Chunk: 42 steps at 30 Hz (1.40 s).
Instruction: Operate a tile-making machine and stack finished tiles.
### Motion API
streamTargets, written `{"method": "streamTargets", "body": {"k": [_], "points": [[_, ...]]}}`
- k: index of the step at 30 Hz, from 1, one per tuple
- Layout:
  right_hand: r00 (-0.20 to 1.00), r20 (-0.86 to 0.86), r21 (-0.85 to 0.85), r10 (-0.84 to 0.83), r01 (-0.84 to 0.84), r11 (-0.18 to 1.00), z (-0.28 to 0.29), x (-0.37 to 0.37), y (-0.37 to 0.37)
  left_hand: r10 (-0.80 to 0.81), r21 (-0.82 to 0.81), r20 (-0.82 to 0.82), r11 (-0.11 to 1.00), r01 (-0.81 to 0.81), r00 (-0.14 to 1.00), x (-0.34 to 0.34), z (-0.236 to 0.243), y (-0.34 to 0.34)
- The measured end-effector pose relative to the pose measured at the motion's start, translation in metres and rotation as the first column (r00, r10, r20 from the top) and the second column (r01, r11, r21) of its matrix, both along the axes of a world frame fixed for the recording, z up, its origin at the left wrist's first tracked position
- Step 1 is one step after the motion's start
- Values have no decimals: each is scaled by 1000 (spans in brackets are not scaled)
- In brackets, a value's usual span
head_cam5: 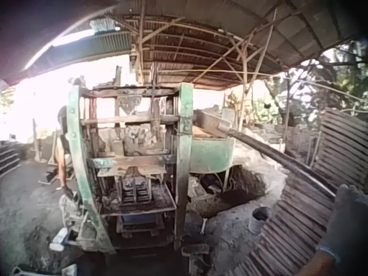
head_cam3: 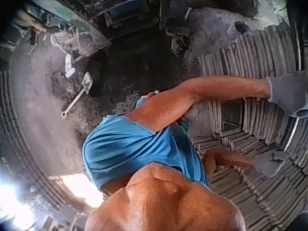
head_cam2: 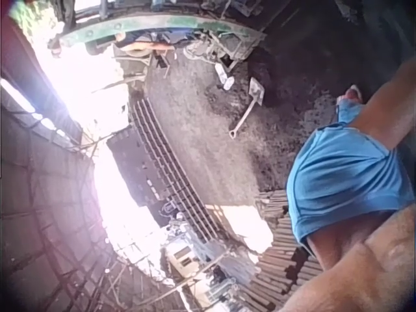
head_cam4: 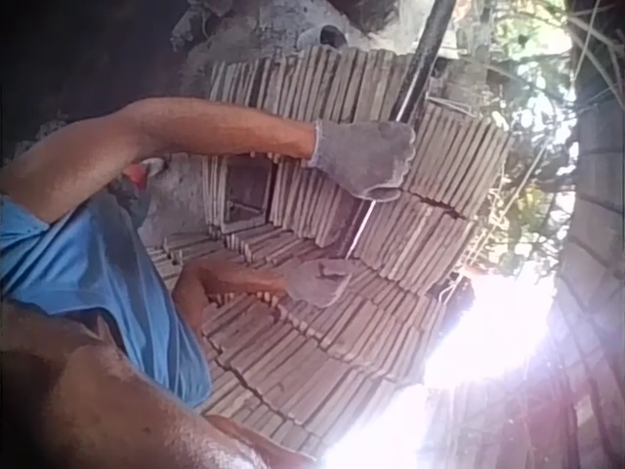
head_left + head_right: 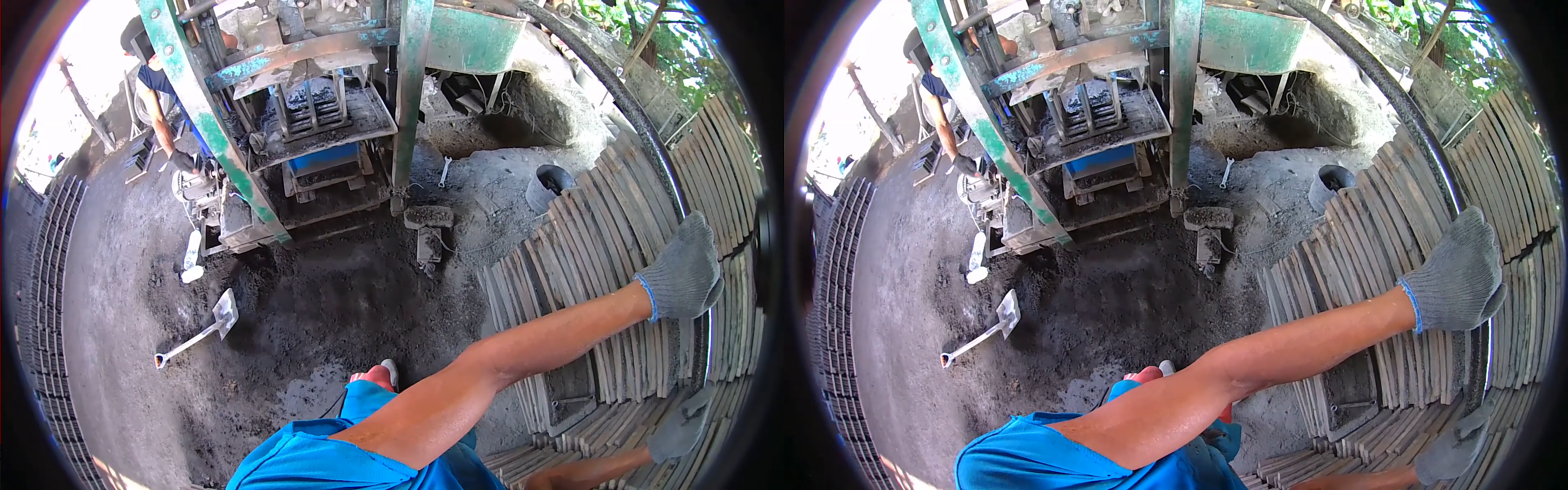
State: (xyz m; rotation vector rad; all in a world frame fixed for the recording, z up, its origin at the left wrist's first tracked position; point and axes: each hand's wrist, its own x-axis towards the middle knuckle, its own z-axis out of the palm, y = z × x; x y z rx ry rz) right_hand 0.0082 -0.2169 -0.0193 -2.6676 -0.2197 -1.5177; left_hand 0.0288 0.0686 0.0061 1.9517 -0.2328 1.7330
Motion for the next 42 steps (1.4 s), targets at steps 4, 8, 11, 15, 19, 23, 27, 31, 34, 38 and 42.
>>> {"method": "streamTargets", "body": {"k": [4,8,11,15,19,23,27,31,34,38,42], "points": [[998,37,2,55,-55,998,4,-3,0,5,60,-98,998,1,995,-15,8,2],[994,63,-7,86,-86,996,1,6,-6,33,63,-51,998,-30,998,-17,6,4],[984,85,28,155,-158,987,-2,14,-8,45,58,-17,997,-44,999,-13,5,2],[993,92,-15,76,-75,997,-4,18,-15,21,56,-67,998,-18,998,-17,8,3],[994,76,5,81,-82,997,-3,14,-12,52,60,-54,997,-49,997,-13,6,3],[1000,-15,53,18,-17,998,-1,15,-15,30,55,-47,998,-28,998,-16,7,2],[1000,16,43,14,-15,999,3,7,-6,48,39,18,998,-49,999,-20,8,2],[986,53,-13,157,-157,988,11,-10,13,65,57,-53,996,-62,996,-31,11,9],[973,120,-58,195,-189,980,13,-17,24,79,99,-84,993,-71,993,-30,10,15],[970,145,-59,196,-189,980,9,9,-13,104,141,-68,986,-94,992,-31,17,10],[999,51,-137,18,-11,991,7,25,-56,103,147,-94,985,-89,990,-20,21,5]]}}
